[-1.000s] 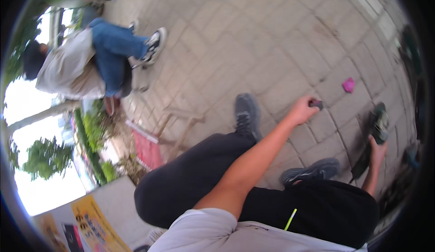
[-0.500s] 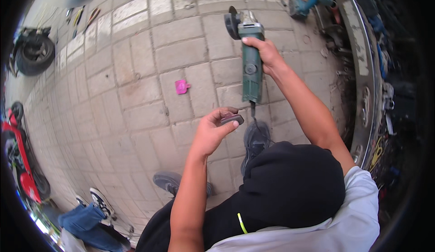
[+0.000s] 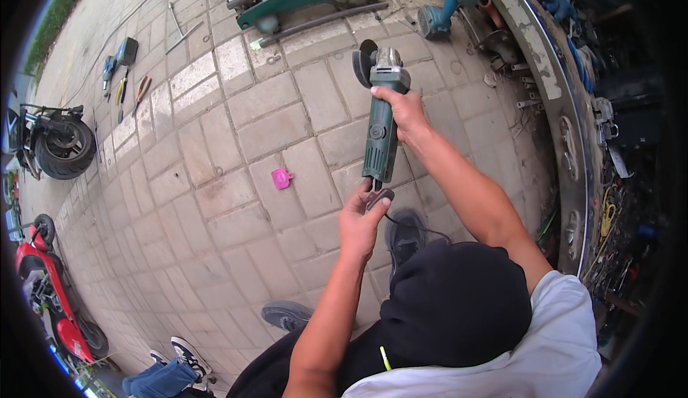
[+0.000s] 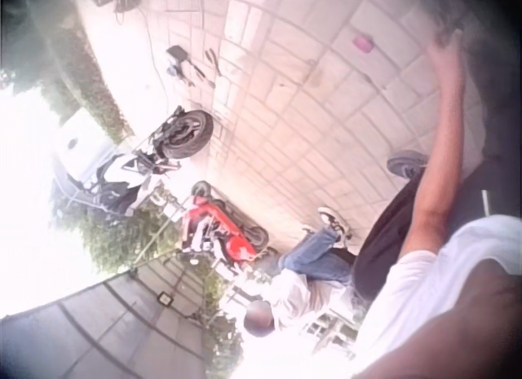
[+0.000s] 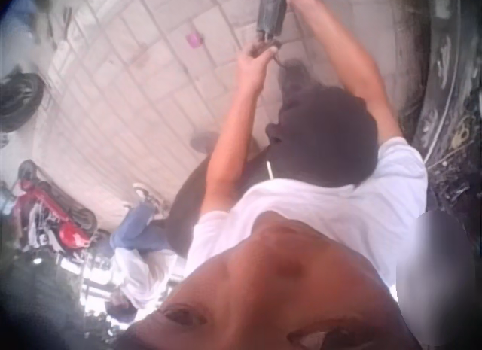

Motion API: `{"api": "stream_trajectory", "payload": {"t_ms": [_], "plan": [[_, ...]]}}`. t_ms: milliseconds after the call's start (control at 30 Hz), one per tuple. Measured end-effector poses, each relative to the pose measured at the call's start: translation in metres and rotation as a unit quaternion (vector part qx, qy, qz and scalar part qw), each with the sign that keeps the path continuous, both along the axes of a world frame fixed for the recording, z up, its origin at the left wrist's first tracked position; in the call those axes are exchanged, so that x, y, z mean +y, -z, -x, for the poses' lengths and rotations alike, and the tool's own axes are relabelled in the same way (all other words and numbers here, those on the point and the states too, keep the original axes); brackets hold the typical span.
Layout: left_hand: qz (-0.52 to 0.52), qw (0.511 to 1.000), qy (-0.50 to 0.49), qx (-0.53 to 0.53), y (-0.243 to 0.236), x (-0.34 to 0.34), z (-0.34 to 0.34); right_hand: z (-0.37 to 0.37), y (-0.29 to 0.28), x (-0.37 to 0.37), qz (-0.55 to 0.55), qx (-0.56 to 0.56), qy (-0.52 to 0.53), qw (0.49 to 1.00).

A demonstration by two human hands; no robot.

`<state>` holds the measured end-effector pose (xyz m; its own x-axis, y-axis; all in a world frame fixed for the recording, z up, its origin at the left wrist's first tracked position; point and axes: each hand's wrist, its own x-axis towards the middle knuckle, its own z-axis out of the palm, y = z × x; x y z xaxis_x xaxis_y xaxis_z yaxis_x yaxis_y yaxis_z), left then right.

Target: The person uses an angle grinder to grind a small metal part, producing sparks. They repeatedly reposition the part and continue grinding different edges. The person briefly sets the grinder down and picks up another small metal piece before resuming grinding.

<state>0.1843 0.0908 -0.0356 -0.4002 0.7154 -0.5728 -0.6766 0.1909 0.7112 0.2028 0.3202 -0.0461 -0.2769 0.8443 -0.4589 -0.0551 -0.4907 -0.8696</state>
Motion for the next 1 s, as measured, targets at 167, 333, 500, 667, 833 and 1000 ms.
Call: {"api": "stream_trajectory", "payload": {"t_ms": [167,333,500,667,833,1000], "plan": [[0.003,0.998,0.022,-0.051,0.006,-0.002,-0.011,0.007,0.014,-0.001,-0.070,-0.023,-0.023,0.997],[0.010,1.000,0.024,0.007,0.015,-0.007,-0.024,0.019,0.022,0.006,-0.101,-0.052,-0.076,0.991],[-0.033,0.965,-0.234,-0.117,0.025,-0.045,0.087,0.007,0.009,0.016,-0.145,-0.081,-0.204,0.965],[-0.067,0.965,-0.249,-0.052,0.037,-0.082,0.146,-0.010,-0.003,-0.006,-0.088,-0.088,-0.328,0.937],[-0.082,0.968,-0.238,-0.014,0.031,-0.093,0.153,-0.013,-0.019,-0.051,-0.014,-0.033,-0.439,0.898],[-0.060,0.971,-0.232,0.008,0.027,-0.098,0.160,-0.013,-0.037,-0.082,-0.003,-0.049,-0.499,0.865]]}}
